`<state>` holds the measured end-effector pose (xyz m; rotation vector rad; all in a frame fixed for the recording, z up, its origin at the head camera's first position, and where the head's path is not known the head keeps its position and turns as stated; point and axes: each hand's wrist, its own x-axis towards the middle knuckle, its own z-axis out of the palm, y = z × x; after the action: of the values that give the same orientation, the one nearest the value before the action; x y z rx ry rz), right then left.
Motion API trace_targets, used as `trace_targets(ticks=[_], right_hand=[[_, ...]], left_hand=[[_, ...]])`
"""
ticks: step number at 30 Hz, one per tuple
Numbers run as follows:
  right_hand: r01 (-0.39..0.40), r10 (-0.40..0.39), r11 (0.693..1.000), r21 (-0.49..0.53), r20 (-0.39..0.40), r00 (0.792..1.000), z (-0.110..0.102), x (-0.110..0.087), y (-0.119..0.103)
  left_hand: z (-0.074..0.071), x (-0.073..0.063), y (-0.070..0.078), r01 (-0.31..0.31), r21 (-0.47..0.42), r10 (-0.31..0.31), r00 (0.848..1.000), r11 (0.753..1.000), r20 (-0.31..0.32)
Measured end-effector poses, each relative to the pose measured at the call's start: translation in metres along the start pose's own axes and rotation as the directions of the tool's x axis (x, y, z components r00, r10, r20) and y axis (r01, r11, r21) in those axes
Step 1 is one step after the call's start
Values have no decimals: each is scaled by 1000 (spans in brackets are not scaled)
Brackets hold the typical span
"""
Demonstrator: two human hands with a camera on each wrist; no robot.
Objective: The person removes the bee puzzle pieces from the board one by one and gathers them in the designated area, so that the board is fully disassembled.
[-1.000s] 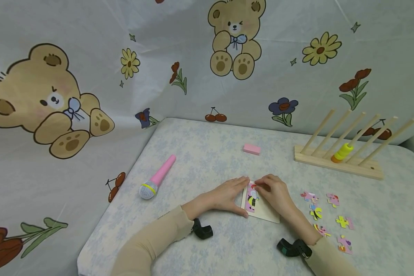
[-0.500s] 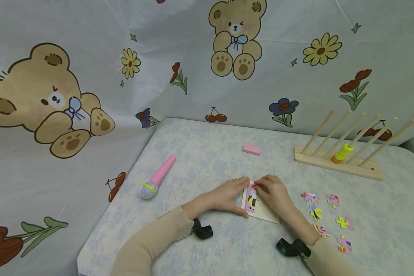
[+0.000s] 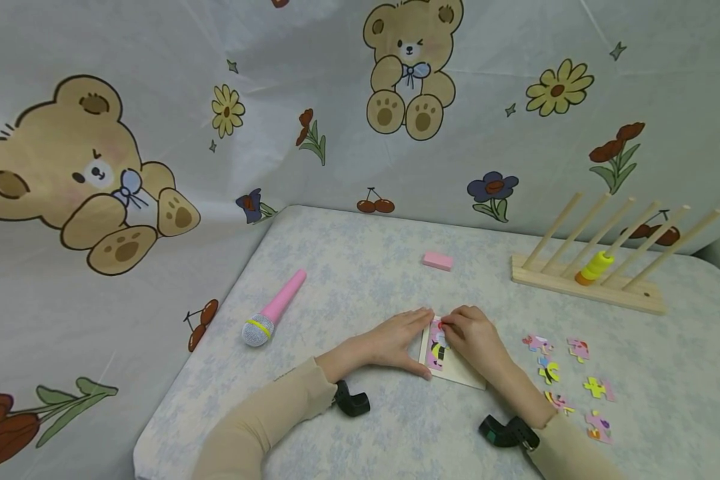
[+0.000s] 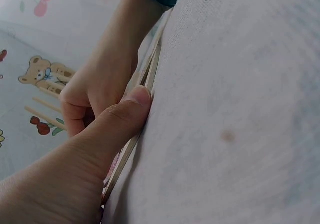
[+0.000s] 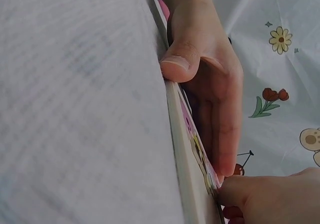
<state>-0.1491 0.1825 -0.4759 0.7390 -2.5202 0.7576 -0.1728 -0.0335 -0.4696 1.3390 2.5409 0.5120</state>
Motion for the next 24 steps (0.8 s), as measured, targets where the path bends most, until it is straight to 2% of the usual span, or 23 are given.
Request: trace_targets(ticks=[6, 15, 24], right_hand=[[-18, 18, 1000, 26, 0, 1000, -1, 1, -2], [-106, 105, 991, 78, 23, 994, -3, 2, -4], [-76, 75, 996, 35, 17, 997, -3, 3, -4]], left_hand=[[1, 0, -1, 3, -10, -3, 1000, 1000, 0], [2, 0, -1, 16, -4, -16, 1000, 1000, 1], [2, 0, -1, 8, 9, -8, 1000, 1000, -1]])
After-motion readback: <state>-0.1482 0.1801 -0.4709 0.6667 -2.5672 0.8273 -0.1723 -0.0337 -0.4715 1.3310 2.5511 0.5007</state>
